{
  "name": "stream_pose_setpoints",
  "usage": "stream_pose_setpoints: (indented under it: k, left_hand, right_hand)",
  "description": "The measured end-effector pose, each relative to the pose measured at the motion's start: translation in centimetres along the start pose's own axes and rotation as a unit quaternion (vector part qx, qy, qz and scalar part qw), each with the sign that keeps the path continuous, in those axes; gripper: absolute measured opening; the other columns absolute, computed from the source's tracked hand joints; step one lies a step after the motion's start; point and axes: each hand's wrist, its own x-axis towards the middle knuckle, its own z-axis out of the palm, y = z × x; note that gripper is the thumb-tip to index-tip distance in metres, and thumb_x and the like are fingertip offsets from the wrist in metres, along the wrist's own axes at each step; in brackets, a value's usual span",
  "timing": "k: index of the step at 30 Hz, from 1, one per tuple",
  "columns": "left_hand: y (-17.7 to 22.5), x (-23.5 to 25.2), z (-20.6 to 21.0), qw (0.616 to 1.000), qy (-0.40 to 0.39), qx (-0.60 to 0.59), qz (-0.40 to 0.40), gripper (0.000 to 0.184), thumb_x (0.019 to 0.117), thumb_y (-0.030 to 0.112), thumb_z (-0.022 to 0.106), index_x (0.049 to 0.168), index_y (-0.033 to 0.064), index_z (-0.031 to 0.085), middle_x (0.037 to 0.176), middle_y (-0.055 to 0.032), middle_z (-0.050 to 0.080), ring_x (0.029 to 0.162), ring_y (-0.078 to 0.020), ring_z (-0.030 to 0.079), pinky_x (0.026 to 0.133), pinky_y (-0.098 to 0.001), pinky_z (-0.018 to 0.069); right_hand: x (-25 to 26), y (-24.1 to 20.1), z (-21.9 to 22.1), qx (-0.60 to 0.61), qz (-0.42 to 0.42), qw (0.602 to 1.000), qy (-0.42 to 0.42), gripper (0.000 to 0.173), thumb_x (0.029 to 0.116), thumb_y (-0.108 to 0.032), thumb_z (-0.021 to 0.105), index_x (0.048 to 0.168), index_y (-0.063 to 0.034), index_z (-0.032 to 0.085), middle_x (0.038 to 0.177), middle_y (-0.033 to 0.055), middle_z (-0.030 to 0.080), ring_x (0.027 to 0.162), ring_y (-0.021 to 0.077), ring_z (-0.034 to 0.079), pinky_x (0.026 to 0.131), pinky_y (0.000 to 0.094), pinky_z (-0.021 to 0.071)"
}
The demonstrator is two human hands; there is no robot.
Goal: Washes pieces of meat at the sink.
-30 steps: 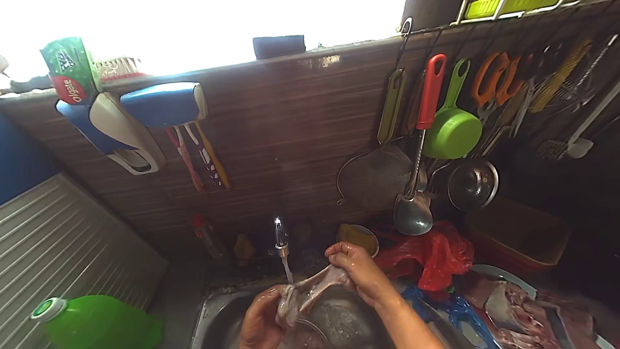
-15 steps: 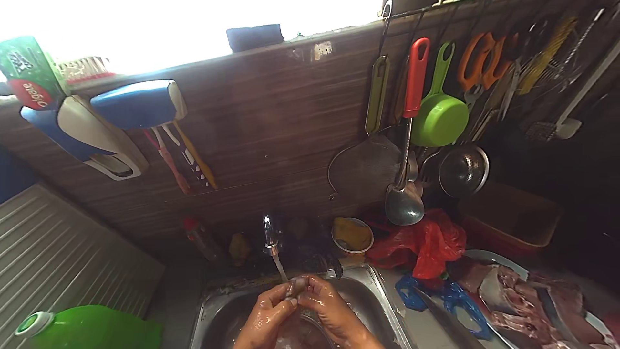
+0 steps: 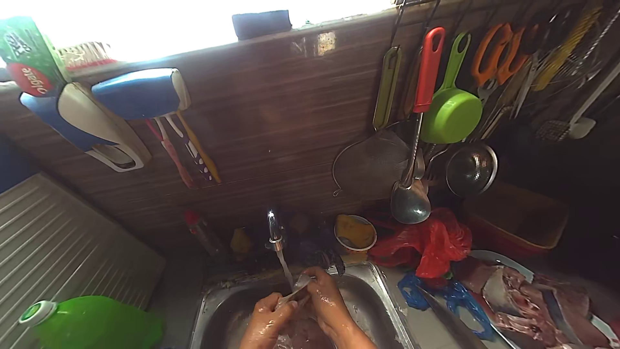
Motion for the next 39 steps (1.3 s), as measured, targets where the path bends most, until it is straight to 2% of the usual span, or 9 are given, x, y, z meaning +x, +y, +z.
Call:
stream_pose_setpoints:
  k: [4, 13, 16, 18, 24, 26, 29, 34, 39]
  left_hand:
    - [-1.8, 2.0, -0.4, 0.992, 0.060, 0.087, -0.067, 0.022, 0.0866, 0.020, 0.075, 0.079, 0.0028, 0.064, 0.071, -0.0081, 0.067, 0.063, -0.0181, 0.065, 0.060, -0.0365, 0.0562]
    - [-5.1, 4.7, 1.8, 0.997, 0.042, 0.003, -0.059, 0.013, 0.0918, 0.014, 0.068, 0.084, 0.0035, 0.067, 0.067, -0.0039, 0.065, 0.059, -0.0133, 0.062, 0.055, -0.0314, 0.0530]
    - [-4.8, 5.4, 2.7, 0.990, 0.127, -0.056, -0.017, 0.008, 0.0904, 0.005, 0.068, 0.084, -0.0006, 0.067, 0.072, -0.0090, 0.066, 0.064, -0.0173, 0.063, 0.059, -0.0353, 0.0545]
    - [-3.8, 5.6, 3.2, 0.975, 0.173, -0.136, 0.013, 0.006, 0.0860, -0.003, 0.065, 0.080, -0.0022, 0.062, 0.069, -0.0115, 0.064, 0.061, -0.0195, 0.062, 0.056, -0.0358, 0.0542]
    - [-1.3, 3.5, 3.3, 0.988, 0.024, -0.153, -0.008, 0.009, 0.0852, 0.004, 0.067, 0.085, 0.0019, 0.059, 0.060, -0.0056, 0.058, 0.050, -0.0132, 0.055, 0.049, -0.0291, 0.0490]
    - [-1.9, 3.3, 2.1, 0.999, -0.016, -0.006, -0.031, 0.020, 0.0799, 0.010, 0.076, 0.090, 0.0027, 0.060, 0.067, -0.0063, 0.061, 0.056, -0.0150, 0.058, 0.054, -0.0322, 0.0515]
    - [-3.2, 3.8, 0.5, 0.980, -0.005, 0.184, -0.073, 0.038, 0.0841, 0.019, 0.075, 0.117, 0.0003, 0.067, 0.093, -0.0130, 0.070, 0.081, -0.0226, 0.068, 0.075, -0.0431, 0.0579]
    - [-5.2, 5.3, 0.7, 0.972, 0.096, 0.206, -0.064, 0.019, 0.0962, 0.015, 0.064, 0.109, 0.0032, 0.073, 0.104, -0.0129, 0.073, 0.098, -0.0237, 0.069, 0.090, -0.0468, 0.0558]
    - [-5.4, 5.3, 1.3, 0.989, 0.073, 0.003, -0.130, 0.018, 0.1011, 0.013, 0.056, 0.111, 0.0018, 0.066, 0.084, -0.0112, 0.068, 0.070, -0.0201, 0.064, 0.063, -0.0386, 0.0557]
  right_hand:
    - [-1.0, -1.9, 0.9, 0.122, 0.007, 0.991, -0.048, 0.018, 0.0934, -0.003, 0.065, 0.110, 0.0028, 0.062, 0.077, 0.0102, 0.065, 0.061, 0.0158, 0.061, 0.056, 0.0304, 0.0535]
    - [-1.2, -1.5, 1.0, 0.050, -0.016, 0.984, -0.167, 0.063, 0.0706, -0.002, 0.075, 0.129, -0.0047, 0.051, 0.084, 0.0062, 0.057, 0.065, 0.0157, 0.058, 0.057, 0.0339, 0.0537]
    - [-0.9, -1.1, 0.1, -0.120, -0.043, 0.984, -0.124, 0.058, 0.0738, -0.007, 0.072, 0.129, -0.0071, 0.055, 0.091, 0.0097, 0.061, 0.073, 0.0194, 0.061, 0.063, 0.0388, 0.0542]
    - [-0.5, -0.8, -0.4, -0.240, -0.029, 0.969, -0.048, 0.053, 0.0820, -0.013, 0.075, 0.131, -0.0050, 0.056, 0.105, 0.0171, 0.068, 0.090, 0.0290, 0.068, 0.080, 0.0497, 0.0572]
    - [2.2, 3.3, -0.7, -0.368, 0.097, 0.925, 0.003, 0.036, 0.0947, -0.018, 0.065, 0.126, -0.0009, 0.063, 0.121, 0.0208, 0.068, 0.116, 0.0351, 0.065, 0.101, 0.0537, 0.0517]
    - [2.7, 4.4, -0.7, -0.263, 0.095, 0.960, -0.001, 0.026, 0.0957, -0.015, 0.063, 0.117, -0.0009, 0.070, 0.115, 0.0201, 0.070, 0.108, 0.0324, 0.068, 0.095, 0.0526, 0.0550]
    - [2.3, 4.7, 0.5, -0.090, 0.038, 0.995, 0.009, 0.015, 0.0947, -0.008, 0.062, 0.102, -0.0026, 0.074, 0.096, 0.0132, 0.072, 0.089, 0.0232, 0.069, 0.082, 0.0457, 0.0584]
    - [0.2, 4.1, 3.1, 0.021, -0.029, 0.998, 0.057, 0.011, 0.0886, 0.001, 0.065, 0.098, 0.0023, 0.070, 0.082, 0.0112, 0.068, 0.071, 0.0182, 0.065, 0.068, 0.0371, 0.0565]
    - [-0.8, 3.2, 2.1, 0.183, 0.026, 0.982, -0.022, 0.020, 0.0895, 0.000, 0.068, 0.109, 0.0033, 0.063, 0.079, 0.0116, 0.065, 0.062, 0.0171, 0.061, 0.054, 0.0327, 0.0529]
